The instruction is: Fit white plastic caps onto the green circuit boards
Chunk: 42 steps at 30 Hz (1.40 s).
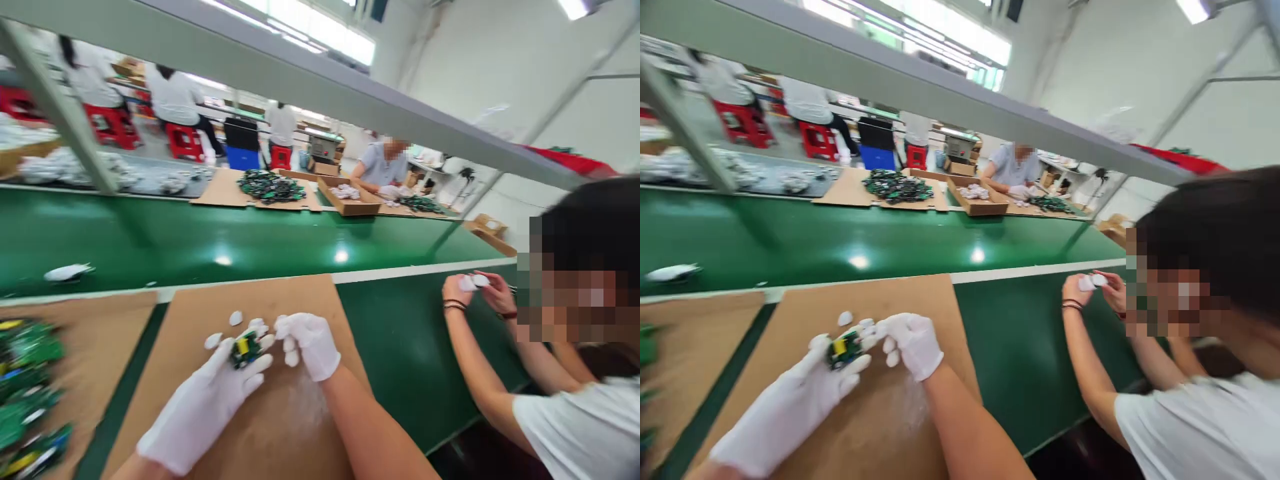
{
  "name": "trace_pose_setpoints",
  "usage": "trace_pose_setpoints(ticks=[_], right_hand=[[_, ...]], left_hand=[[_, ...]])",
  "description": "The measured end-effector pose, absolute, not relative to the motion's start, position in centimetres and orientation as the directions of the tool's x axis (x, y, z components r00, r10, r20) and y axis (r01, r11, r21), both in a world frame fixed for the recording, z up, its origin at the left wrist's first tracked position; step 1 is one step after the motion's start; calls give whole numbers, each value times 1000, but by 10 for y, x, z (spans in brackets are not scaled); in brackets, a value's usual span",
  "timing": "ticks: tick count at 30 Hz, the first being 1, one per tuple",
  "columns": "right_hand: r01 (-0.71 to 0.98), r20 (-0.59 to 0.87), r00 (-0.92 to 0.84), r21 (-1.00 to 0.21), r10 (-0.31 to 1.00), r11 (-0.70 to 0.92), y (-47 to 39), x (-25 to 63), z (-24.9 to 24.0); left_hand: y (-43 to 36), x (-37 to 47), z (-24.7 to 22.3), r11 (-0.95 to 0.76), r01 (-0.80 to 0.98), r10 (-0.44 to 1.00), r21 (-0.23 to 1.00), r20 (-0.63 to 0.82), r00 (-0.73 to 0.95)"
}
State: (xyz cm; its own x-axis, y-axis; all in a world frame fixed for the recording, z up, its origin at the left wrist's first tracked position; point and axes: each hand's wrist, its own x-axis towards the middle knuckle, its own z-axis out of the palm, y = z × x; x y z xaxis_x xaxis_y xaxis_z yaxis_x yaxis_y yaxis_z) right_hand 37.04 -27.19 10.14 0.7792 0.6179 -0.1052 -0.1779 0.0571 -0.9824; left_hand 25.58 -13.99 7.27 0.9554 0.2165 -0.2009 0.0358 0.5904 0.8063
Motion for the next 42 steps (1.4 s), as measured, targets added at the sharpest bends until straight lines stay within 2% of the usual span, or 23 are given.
trace_pose_setpoints(ticks=[3, 6, 8, 11, 14, 17, 19, 22, 24, 26, 29, 35, 42], right_hand=[[-185, -89, 787, -978, 610, 96, -275, 371, 96], [-209, -73, 788, -966, 611, 154, -276, 377, 90], [-238, -81, 778, -956, 624, 173, -276, 378, 88], [-255, -91, 753, -953, 652, 162, -277, 376, 87], [-212, -79, 751, -969, 655, 126, -276, 374, 89], [-165, -63, 772, -981, 633, 103, -277, 373, 94], [-136, -55, 725, -989, 687, 64, -279, 371, 98], [-115, -160, 503, -986, 849, -118, -281, 362, 102], [-104, -229, 378, -973, 897, -205, -279, 352, 101], [-94, -206, 351, -978, 914, -185, -277, 344, 98], [-74, -110, 400, -993, 910, -87, -274, 338, 97], [18, -92, 490, -993, 867, -115, -278, 346, 114], [63, -72, 481, -991, 874, -117, -278, 347, 116]], left_hand=[[-150, 253, 81, 678, 58, 213, 733, -271, 939], [-155, 255, 85, 774, 47, 147, 631, -251, 957], [-157, 256, 85, 736, 15, 192, 677, -229, 954], [-159, 254, 87, 570, -22, 321, 821, -199, 926], [-159, 254, 90, 543, -55, 339, 838, -159, 927], [-158, 255, 88, 688, -59, 271, 723, -181, 945], [-156, 257, 83, 773, -85, 254, 629, -183, 950], [-155, 258, 75, 831, -185, 289, 524, -124, 949], [-156, 258, 73, 842, -208, 278, 497, -70, 958], [-158, 256, 74, 848, -157, 197, 506, -26, 980], [-159, 254, 79, 828, -100, 104, 551, 24, 994], [-158, 253, 81, 720, -177, 258, 671, -23, 966], [-153, 254, 87, 633, -85, 311, 769, -153, 938]])
